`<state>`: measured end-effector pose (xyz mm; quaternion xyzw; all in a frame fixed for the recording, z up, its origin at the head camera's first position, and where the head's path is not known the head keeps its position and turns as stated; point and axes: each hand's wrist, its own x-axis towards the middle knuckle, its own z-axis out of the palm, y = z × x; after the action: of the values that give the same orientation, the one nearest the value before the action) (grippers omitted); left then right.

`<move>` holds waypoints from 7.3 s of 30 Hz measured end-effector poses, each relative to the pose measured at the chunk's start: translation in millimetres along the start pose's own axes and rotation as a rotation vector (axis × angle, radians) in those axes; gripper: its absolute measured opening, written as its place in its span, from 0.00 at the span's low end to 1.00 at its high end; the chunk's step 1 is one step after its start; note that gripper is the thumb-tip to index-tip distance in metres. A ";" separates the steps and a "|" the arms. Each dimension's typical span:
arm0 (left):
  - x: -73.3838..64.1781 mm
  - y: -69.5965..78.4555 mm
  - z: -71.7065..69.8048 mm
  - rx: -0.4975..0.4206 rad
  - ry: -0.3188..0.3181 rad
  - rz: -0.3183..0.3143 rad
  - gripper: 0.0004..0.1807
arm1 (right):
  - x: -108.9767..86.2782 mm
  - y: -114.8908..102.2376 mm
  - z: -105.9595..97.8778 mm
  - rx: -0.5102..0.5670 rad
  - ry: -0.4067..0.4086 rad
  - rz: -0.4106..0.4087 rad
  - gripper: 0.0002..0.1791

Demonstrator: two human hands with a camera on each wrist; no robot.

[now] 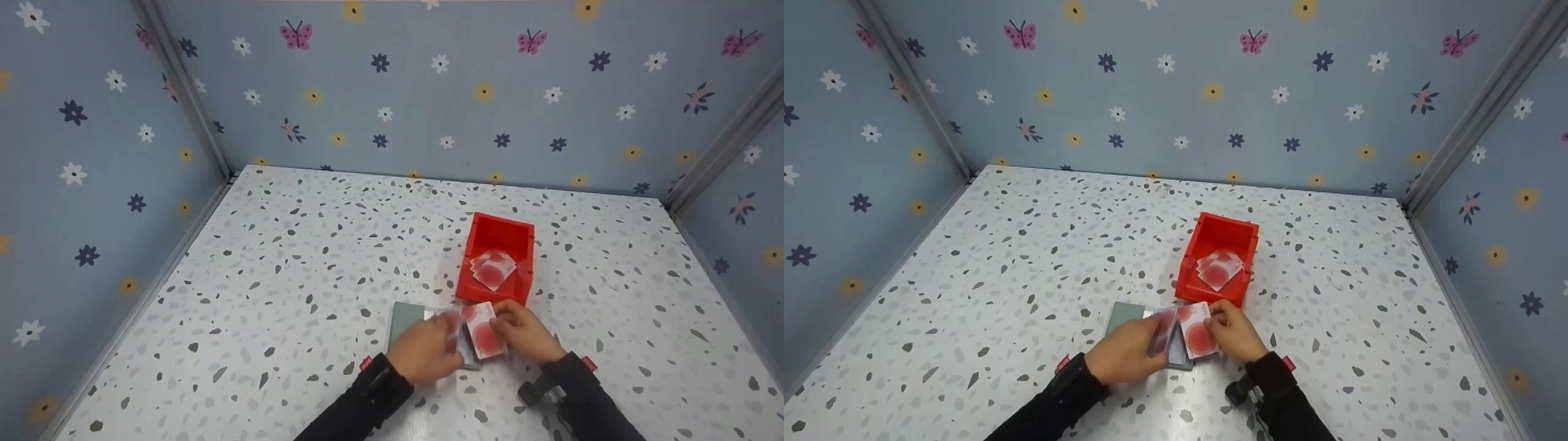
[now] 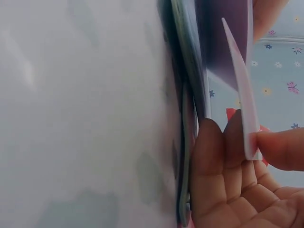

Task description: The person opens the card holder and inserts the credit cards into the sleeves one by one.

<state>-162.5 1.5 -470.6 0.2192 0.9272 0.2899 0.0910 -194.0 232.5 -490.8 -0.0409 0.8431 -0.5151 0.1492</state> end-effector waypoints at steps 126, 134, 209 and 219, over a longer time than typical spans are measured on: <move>4.0 -59.9 -32.5 -0.257 0.045 -0.248 0.28 | 33.5 -52.2 74.5 -0.083 -0.058 0.125 0.14; 2.1 -57.9 -32.0 -0.241 0.076 -0.225 0.28 | 33.4 -55.3 78.0 -0.062 -0.087 0.075 0.13; -5.5 -42.1 -18.2 0.145 -0.022 -0.077 0.42 | 104.6 -82.2 -16.8 -0.852 -0.067 0.220 0.49; -5.0 -42.1 -18.7 0.131 -0.033 -0.085 0.42 | 113.5 -67.6 -13.1 -0.738 -0.051 0.312 0.32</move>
<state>-178.4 -41.1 -479.5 0.1897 0.9511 0.2208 0.1038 -311.6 186.9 -449.5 0.0239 0.9635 -0.1478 0.2217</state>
